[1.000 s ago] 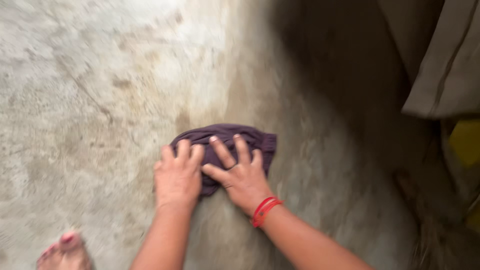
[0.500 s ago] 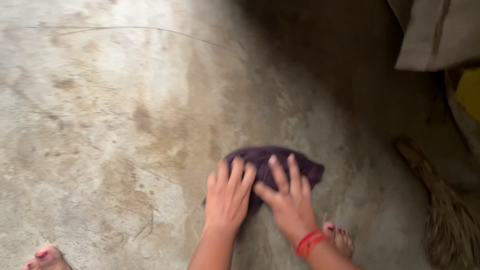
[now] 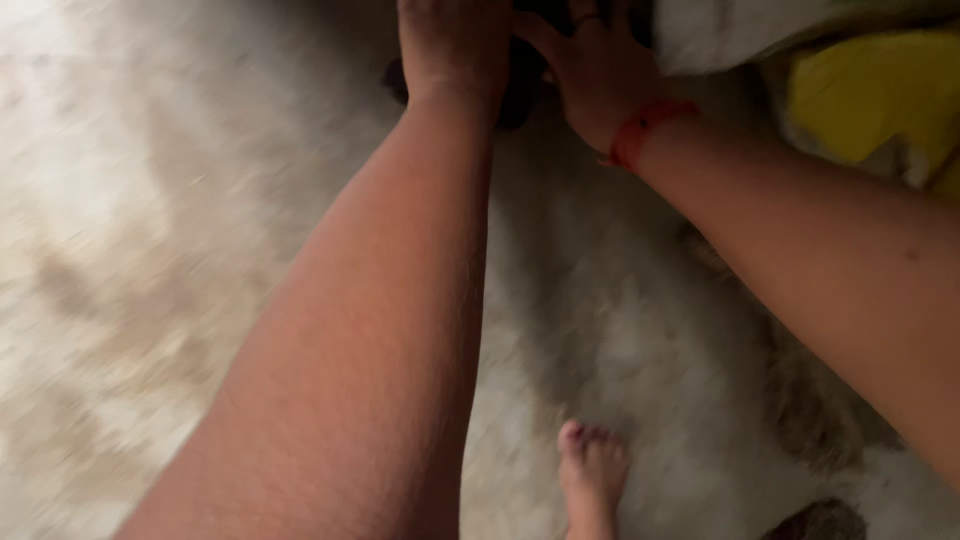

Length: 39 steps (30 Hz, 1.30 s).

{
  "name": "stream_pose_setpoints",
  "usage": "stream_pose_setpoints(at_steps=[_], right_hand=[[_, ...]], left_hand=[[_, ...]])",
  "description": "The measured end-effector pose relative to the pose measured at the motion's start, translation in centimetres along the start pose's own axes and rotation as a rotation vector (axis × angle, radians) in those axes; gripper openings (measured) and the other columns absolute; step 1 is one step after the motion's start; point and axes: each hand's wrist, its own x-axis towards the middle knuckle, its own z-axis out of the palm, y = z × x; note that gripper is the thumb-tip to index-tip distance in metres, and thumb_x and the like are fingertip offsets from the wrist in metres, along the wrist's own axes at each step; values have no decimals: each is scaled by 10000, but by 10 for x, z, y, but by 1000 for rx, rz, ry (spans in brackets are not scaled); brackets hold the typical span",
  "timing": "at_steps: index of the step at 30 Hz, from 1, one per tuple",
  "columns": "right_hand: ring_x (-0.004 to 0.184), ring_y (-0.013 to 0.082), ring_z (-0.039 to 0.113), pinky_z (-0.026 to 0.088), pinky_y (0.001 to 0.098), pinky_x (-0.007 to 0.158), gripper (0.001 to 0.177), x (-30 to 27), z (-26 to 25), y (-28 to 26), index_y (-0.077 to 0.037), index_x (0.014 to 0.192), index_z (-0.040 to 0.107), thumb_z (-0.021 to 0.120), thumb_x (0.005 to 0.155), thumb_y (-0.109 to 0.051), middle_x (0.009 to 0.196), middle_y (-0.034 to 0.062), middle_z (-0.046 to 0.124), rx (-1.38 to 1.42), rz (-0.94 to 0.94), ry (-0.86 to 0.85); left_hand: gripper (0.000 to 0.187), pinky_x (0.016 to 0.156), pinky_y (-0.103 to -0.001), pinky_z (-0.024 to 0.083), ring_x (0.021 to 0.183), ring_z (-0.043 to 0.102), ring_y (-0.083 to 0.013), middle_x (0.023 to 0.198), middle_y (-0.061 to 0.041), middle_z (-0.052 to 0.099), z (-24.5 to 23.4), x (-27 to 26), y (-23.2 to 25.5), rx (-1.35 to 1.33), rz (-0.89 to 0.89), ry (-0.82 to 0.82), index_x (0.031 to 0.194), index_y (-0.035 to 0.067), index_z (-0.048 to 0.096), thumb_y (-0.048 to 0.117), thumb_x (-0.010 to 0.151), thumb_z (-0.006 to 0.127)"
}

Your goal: The person wipes the concrete floor by hand using a dark cloth, moving across the surface while kneeling.

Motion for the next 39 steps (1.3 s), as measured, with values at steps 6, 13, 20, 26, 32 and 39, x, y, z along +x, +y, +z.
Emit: stream_pose_setpoints(at_steps=[6,13,20,26,32,39], right_hand=[[1459,553,262,621,492,764,729,2,11,19,-377,1619,383,551,1020,2,1709,128,89,17,-35,43],[1415,592,275,550,571,910,714,-76,26,-22,-406,1530,450,538,950,0,1693,106,44,112,141,-27],[1358,614,316,454,623,1021,676,-195,43,-112,-296,1466,527,587,854,-15,1686,145,115,234,263,-12],[1363,589,305,461,645,957,599,-291,53,-235,-322,1356,604,614,823,-49,1627,165,184,307,276,-119],[1385,584,297,485,624,907,647,-341,60,-350,-426,1271,684,643,751,-44,1655,146,217,395,131,-205],[1395,540,344,482,574,823,628,-303,38,-402,-468,1299,682,632,810,-77,1669,100,228,373,-17,-341]], left_hand=[[425,882,-487,496,1257,536,-288,1323,-83,611,12,13,32,25,-96,60,1322,114,606,252,924,663],[472,983,-498,481,1382,439,-337,1402,-115,555,3,-78,44,48,19,51,1385,118,565,297,949,573],[578,1078,-548,414,1439,377,-351,1537,-136,444,-26,-218,23,-78,258,-70,1490,123,482,298,939,510],[608,1086,-523,393,1416,401,-335,1509,-129,465,-60,-359,-57,-212,329,-210,1480,97,461,241,892,508],[621,914,-481,454,1289,468,-328,1458,-91,487,-82,-474,-163,-161,325,-387,1444,137,468,227,835,547],[674,761,-451,533,1186,520,-362,1478,-70,497,-97,-484,-224,-65,176,-446,1441,249,513,225,773,597]])
